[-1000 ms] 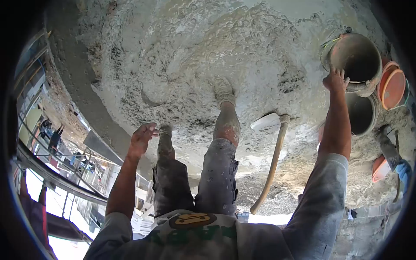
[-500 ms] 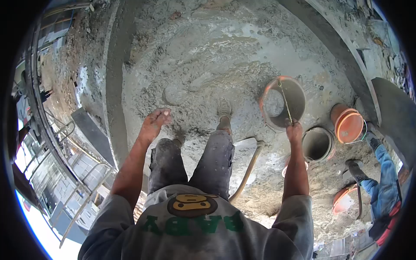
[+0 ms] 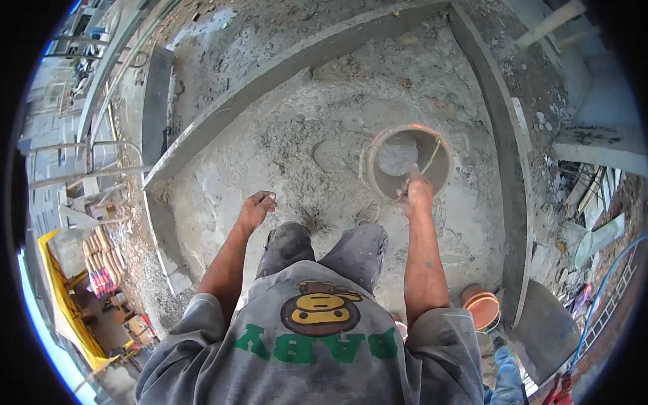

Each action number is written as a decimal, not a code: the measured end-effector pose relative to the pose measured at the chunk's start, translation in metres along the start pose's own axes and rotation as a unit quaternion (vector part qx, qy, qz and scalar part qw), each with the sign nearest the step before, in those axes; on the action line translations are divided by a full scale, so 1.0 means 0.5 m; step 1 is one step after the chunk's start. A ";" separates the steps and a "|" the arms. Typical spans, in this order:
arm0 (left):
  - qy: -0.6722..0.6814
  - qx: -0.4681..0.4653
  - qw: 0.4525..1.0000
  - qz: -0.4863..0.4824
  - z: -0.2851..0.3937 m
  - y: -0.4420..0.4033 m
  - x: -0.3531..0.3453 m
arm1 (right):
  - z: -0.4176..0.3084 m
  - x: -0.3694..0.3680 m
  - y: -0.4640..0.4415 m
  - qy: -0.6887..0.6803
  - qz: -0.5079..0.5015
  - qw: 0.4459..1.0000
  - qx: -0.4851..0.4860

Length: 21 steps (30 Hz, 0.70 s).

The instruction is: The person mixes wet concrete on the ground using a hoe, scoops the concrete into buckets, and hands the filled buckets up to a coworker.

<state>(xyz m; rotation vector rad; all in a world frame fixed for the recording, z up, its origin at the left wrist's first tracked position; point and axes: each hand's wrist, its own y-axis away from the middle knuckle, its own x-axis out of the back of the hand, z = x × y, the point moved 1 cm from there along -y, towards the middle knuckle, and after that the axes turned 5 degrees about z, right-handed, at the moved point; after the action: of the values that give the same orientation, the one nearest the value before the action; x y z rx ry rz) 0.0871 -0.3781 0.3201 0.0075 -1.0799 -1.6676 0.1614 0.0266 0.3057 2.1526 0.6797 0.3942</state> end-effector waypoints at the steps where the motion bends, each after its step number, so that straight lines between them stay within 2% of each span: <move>1: 0.019 0.015 0.999 0.030 -0.006 0.033 0.044 | -0.023 0.011 0.026 -0.042 -0.028 0.999 -0.006; 4: 0.132 0.044 0.984 0.107 -0.176 0.085 0.159 | -0.111 -0.043 0.208 -0.066 -0.058 0.993 0.078; 7: 0.166 0.135 0.956 0.201 -0.349 0.162 0.257 | -0.128 -0.108 0.252 -0.056 -0.189 0.964 0.176; 10: 0.188 0.225 0.921 0.255 -0.553 0.231 0.297 | -0.058 -0.239 0.139 0.028 -0.140 0.977 0.158; 11: 0.189 0.253 0.911 0.267 -0.597 0.255 0.303 | -0.031 -0.296 0.129 0.125 -0.106 0.979 0.125; 13: 0.223 0.245 0.905 0.267 -0.593 0.279 0.328 | -0.018 -0.452 0.118 0.310 -0.051 0.946 0.077; 15: 0.273 0.247 0.878 0.304 -0.563 0.331 0.341 | -0.067 -0.452 0.214 0.252 -0.050 0.957 0.137; 17: 0.323 0.228 0.846 0.357 -0.531 0.327 0.367 | -0.126 -0.458 0.230 0.250 -0.084 0.952 0.156; 19: 0.316 0.236 0.852 0.344 -0.582 0.311 0.319 | -0.230 -0.429 0.177 0.347 -0.148 0.915 0.146; 21: 0.352 0.191 0.830 0.388 -0.549 0.256 0.296 | -0.243 -0.451 0.225 0.310 -0.241 0.912 0.118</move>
<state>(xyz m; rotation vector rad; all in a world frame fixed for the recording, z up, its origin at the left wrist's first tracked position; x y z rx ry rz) 0.2631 -0.6658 0.3147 0.3702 -0.6691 -0.5908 -0.0421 -0.0892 0.4583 1.9693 1.6476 0.7616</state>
